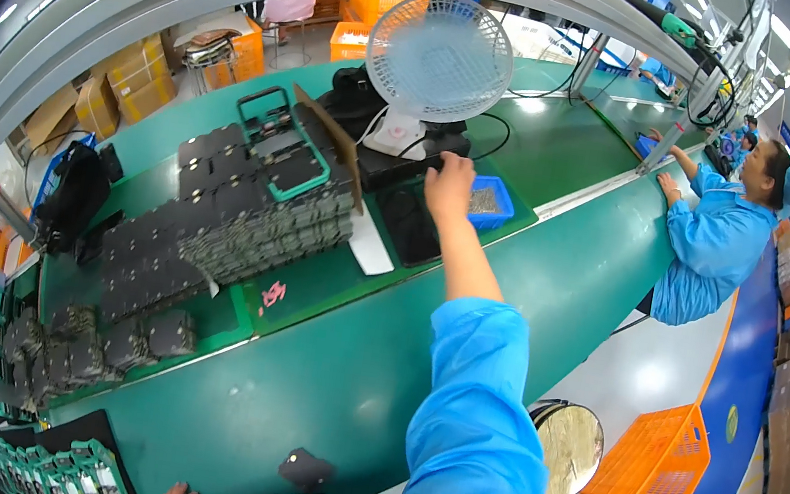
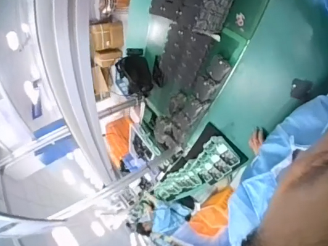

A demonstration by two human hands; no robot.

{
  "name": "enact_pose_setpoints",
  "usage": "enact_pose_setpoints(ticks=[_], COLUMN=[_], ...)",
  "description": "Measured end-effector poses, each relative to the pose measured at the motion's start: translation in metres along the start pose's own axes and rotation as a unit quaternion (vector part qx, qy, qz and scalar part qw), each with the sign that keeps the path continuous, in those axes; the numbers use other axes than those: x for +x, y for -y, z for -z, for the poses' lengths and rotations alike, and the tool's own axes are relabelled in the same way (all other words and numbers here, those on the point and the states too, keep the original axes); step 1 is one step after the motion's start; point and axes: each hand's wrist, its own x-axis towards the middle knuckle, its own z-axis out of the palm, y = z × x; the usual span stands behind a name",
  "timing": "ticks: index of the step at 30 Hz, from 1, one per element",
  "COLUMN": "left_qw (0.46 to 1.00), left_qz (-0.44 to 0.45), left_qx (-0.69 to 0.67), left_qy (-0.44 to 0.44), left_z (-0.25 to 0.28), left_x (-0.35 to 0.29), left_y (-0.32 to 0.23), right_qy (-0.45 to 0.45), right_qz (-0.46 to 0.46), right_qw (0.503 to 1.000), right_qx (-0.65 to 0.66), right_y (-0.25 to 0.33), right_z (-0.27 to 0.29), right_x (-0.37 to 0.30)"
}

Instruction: The person puts on an anti-static wrist strap, then assembles electronic components into green plastic housings by hand. The person inserts metal shields and circuit boards into the housings.

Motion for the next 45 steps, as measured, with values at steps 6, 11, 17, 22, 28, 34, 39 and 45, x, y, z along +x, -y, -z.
enact_pose_setpoints(ticks=[6,11,17,22,28,34,39,45], left_qw=[0.961,0.897,0.517,0.412,0.382,0.517,0.558,0.429], left_qz=[-0.168,-0.063,0.02,-0.124,-0.111,-0.126,-0.118,-0.067], left_qx=[-0.005,-0.347,-0.821,-0.889,-0.913,-0.817,-0.796,-0.899], left_qy=[-0.22,-0.266,-0.242,-0.155,-0.084,-0.222,-0.204,-0.053], left_z=[0.021,0.04,0.096,0.114,0.092,0.089,0.082,0.087], left_x=[-0.011,-0.02,-0.065,-0.082,-0.062,-0.051,-0.03,-0.027], left_y=[-0.026,-0.028,0.0,-0.036,-0.054,-0.045,-0.074,-0.089], right_qy=[-0.042,0.165,0.615,0.703,0.745,0.697,0.613,0.67], right_qz=[0.001,-0.053,0.15,0.05,-0.017,-0.133,-0.225,-0.109], right_qw=[0.989,0.85,0.618,0.381,0.274,0.231,0.151,0.236], right_qx=[0.143,0.497,0.466,0.598,0.608,0.666,0.742,0.696], right_y=[0.082,0.261,0.419,0.439,0.431,0.435,0.42,0.405], right_z=[0.074,0.161,0.213,0.227,0.224,0.224,0.219,0.221], right_x=[-0.053,-0.184,-0.397,-0.476,-0.502,-0.489,-0.492,-0.478])
